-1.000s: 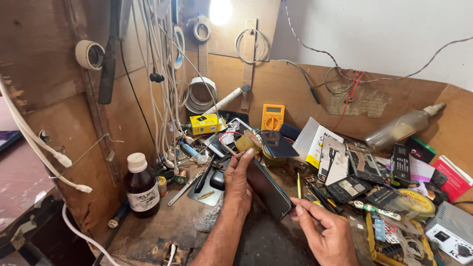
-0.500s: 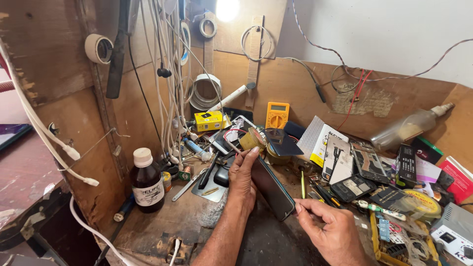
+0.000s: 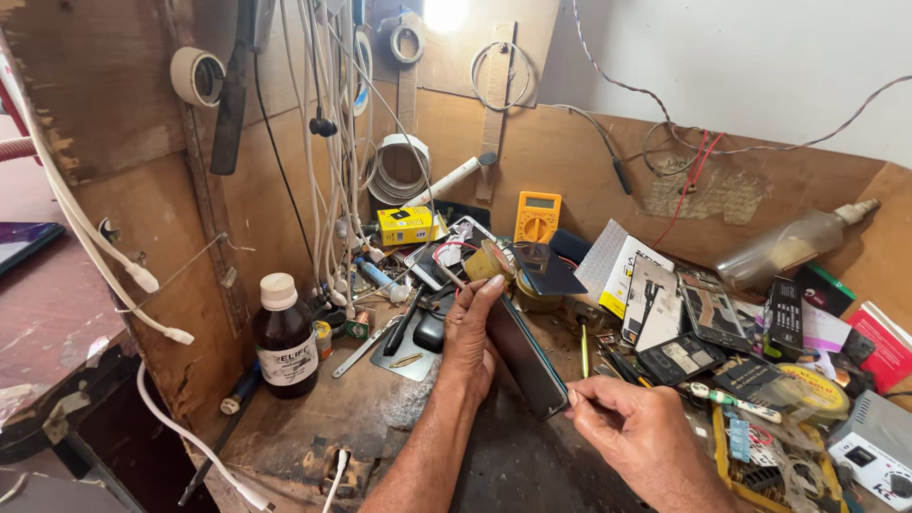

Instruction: The person uses a small screwdriver to manipulate the internal components of a disassembled smartphone. They carefully adjust connectors and parts within the device's chassis, focusing on the area above the battery. The person holds the phone steady with one hand while performing precise adjustments with the other.

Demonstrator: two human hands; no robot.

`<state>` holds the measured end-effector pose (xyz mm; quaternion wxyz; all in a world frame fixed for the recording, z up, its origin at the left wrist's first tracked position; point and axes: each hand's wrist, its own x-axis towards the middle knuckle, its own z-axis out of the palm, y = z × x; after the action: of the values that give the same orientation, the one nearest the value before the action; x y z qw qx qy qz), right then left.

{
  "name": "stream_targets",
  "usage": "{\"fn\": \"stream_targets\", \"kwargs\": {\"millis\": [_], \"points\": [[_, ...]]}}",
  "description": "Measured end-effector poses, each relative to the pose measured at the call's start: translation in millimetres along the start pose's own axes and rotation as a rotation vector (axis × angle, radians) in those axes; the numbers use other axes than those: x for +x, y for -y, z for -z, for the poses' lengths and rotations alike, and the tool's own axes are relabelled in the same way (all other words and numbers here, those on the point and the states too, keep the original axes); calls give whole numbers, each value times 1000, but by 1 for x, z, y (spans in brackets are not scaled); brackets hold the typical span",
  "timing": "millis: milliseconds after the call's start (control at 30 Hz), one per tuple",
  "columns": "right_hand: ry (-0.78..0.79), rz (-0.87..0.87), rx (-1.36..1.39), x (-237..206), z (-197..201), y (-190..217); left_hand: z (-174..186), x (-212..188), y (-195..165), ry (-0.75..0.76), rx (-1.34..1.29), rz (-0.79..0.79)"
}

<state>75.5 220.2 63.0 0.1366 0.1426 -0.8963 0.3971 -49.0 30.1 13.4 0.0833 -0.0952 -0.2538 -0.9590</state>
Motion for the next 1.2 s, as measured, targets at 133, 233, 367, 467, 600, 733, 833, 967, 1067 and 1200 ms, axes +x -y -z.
{"fn": "stream_targets", "kwargs": {"millis": [133,233,367,467,600,733,833,967,1067,1200], "points": [[35,-60,-43,3,4,9,-1,-1,-2,-2,-15,5],[58,-45,-86,5,8,17,-2,-1,-3,6,-6,14],[123,-72,-143,6,16,26,-3,-2,-4,9,12,16],[124,21,-160,7,16,30,-3,-2,-4,5,0,16],[104,88,-173,9,16,32,-3,-2,-4,19,18,11],[166,-76,-182,14,15,34,-2,-3,-3,-15,-10,38],[163,-48,-74,19,15,34,-3,-1,-2,3,24,-14],[178,-93,-24,19,15,31,-5,-1,0,-4,5,-17],[205,-172,23,22,16,28,-6,-3,1,-1,19,-29],[236,-204,-28,27,17,27,-6,-5,-1,6,17,-21]]}}
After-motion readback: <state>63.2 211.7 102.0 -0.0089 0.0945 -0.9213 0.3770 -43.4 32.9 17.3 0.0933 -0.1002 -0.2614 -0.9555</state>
